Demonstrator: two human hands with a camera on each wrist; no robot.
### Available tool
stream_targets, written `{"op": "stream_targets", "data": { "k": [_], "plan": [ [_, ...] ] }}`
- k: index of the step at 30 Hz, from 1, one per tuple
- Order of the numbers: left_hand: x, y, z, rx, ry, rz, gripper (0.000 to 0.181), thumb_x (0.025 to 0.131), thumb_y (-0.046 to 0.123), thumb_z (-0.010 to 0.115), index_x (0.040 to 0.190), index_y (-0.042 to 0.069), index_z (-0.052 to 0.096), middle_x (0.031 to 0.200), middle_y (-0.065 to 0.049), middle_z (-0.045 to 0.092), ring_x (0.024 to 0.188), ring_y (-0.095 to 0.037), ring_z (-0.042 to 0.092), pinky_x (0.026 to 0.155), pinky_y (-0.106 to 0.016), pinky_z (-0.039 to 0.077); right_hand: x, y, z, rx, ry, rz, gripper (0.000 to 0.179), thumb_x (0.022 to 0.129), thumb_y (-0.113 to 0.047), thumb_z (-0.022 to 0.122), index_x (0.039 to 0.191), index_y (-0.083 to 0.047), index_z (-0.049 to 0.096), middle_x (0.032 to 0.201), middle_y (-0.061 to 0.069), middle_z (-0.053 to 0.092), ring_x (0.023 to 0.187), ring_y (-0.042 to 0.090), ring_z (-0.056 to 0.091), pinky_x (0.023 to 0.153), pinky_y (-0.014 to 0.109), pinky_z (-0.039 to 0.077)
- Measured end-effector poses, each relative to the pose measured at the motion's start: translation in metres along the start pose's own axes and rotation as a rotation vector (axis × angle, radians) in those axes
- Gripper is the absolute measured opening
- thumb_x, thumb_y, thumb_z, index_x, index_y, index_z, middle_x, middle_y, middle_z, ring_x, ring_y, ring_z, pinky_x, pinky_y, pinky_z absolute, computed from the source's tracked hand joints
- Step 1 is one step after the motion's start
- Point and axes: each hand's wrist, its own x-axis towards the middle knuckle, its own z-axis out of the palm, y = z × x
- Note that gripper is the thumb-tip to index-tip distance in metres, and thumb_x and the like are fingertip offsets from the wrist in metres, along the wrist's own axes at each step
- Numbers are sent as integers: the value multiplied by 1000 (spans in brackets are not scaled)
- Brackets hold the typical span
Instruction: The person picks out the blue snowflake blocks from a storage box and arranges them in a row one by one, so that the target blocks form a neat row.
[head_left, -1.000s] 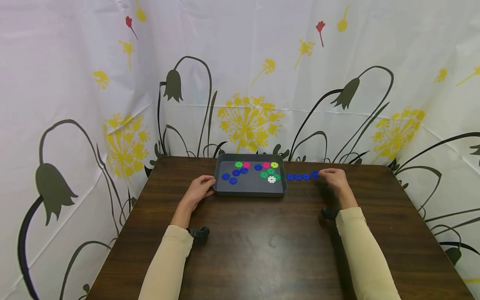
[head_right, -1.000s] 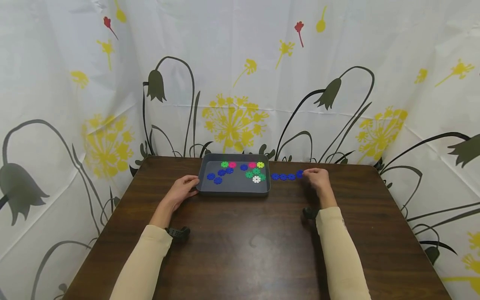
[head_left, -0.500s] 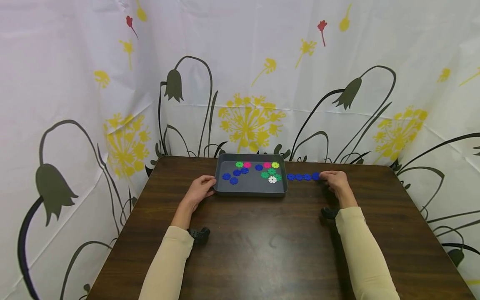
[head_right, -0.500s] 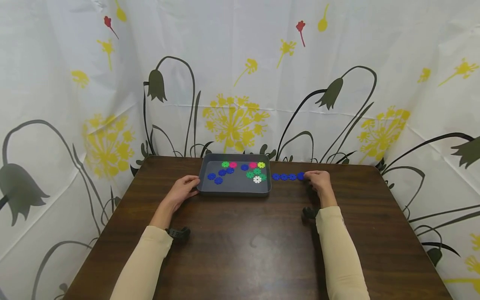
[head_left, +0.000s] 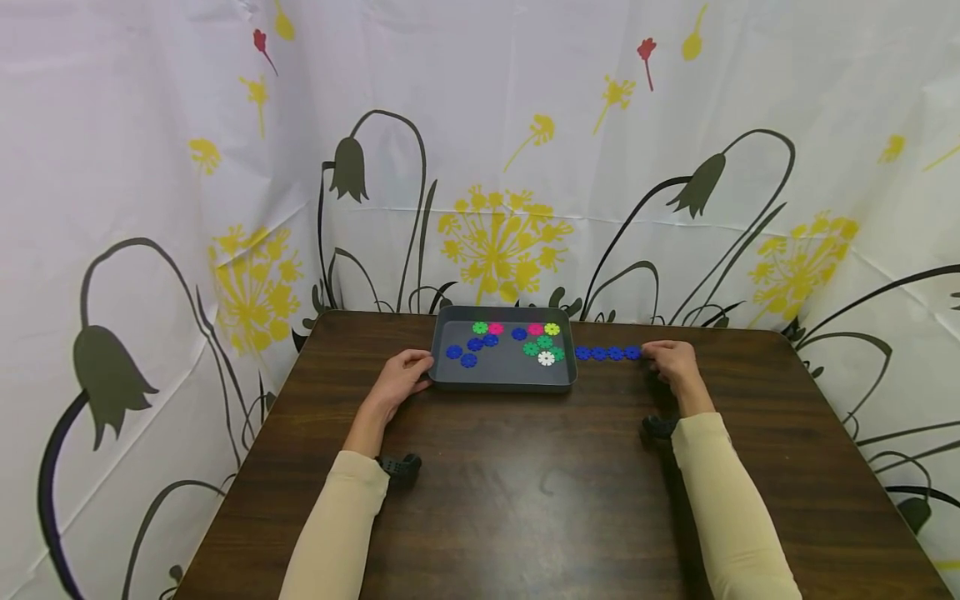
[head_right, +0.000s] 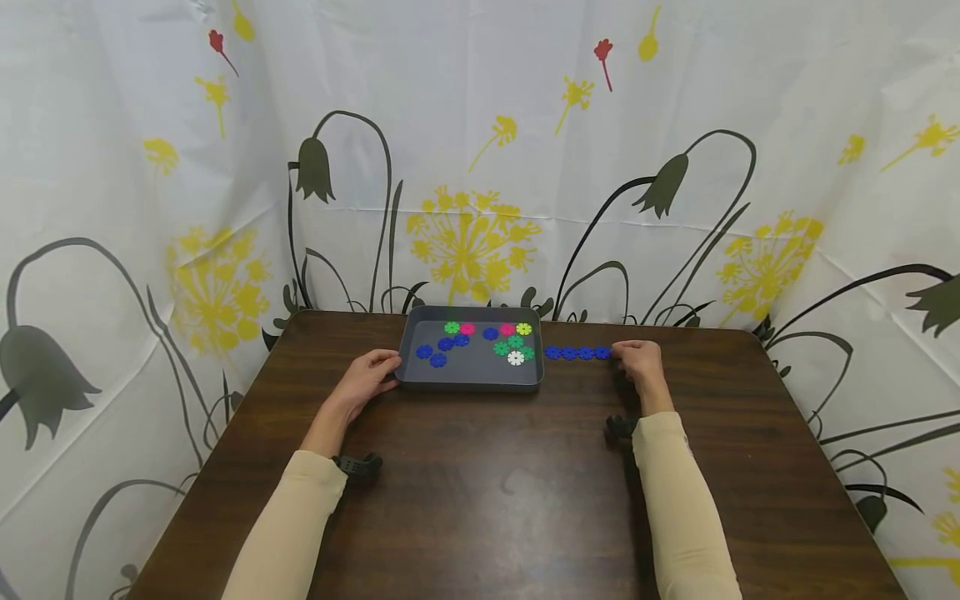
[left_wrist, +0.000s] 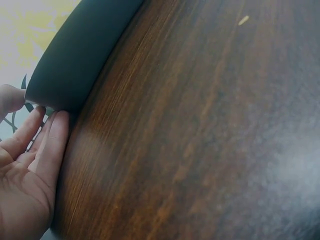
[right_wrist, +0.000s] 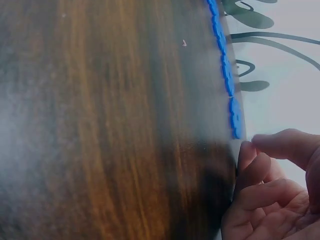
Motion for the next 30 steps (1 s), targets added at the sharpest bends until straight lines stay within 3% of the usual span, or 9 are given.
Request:
{"op": "stream_targets", "data": {
  "k": [5, 11, 20, 25, 30],
  "plan": [
    [0, 0, 0, 2, 2, 0, 50, 114, 28, 56, 155, 1, 51, 160, -22, 50, 150, -35, 49, 120, -45, 52, -4, 2, -1, 17, 24, -24, 34, 108, -23, 64, 132, 0, 70, 97, -6, 66, 77, 10, 60, 61, 25, 52],
    [1, 0, 0, 3, 8, 3, 49, 114, 28, 57, 155, 1, 51, 159, -22, 50, 149, -35, 51, 120, -46, 52, -12, 3, 2, 60, 59, -28, 40, 111, -25, 55, 140, 0, 67, 96, -10, 71, 79, 9, 60, 65, 24, 52],
    [-2, 3, 1, 8, 19, 0, 48, 114, 26, 57, 154, 0, 51, 158, -21, 51, 148, -34, 52, 119, -46, 53, -19, 0, 8, 114, 43, -80, 41, 111, -26, 54, 139, 3, 64, 89, -10, 71, 69, 5, 57, 62, 19, 55],
    [-2, 3, 1, 14, 18, -3, 50, 114, 27, 57, 155, -1, 51, 159, -22, 51, 148, -35, 52, 118, -43, 55, -23, -9, 15, 107, 8, -122, 43, 112, -29, 54, 138, 5, 63, 94, -2, 72, 66, 4, 57, 60, 19, 55],
    [-2, 4, 2, 10, 13, -4, 50, 114, 27, 56, 155, -1, 50, 160, -23, 50, 148, -35, 51, 119, -44, 53, -28, -26, 26, 32, 23, -235, 41, 110, -27, 58, 131, 8, 66, 100, 13, 73, 63, 7, 57, 58, 21, 53]
  ]
}}
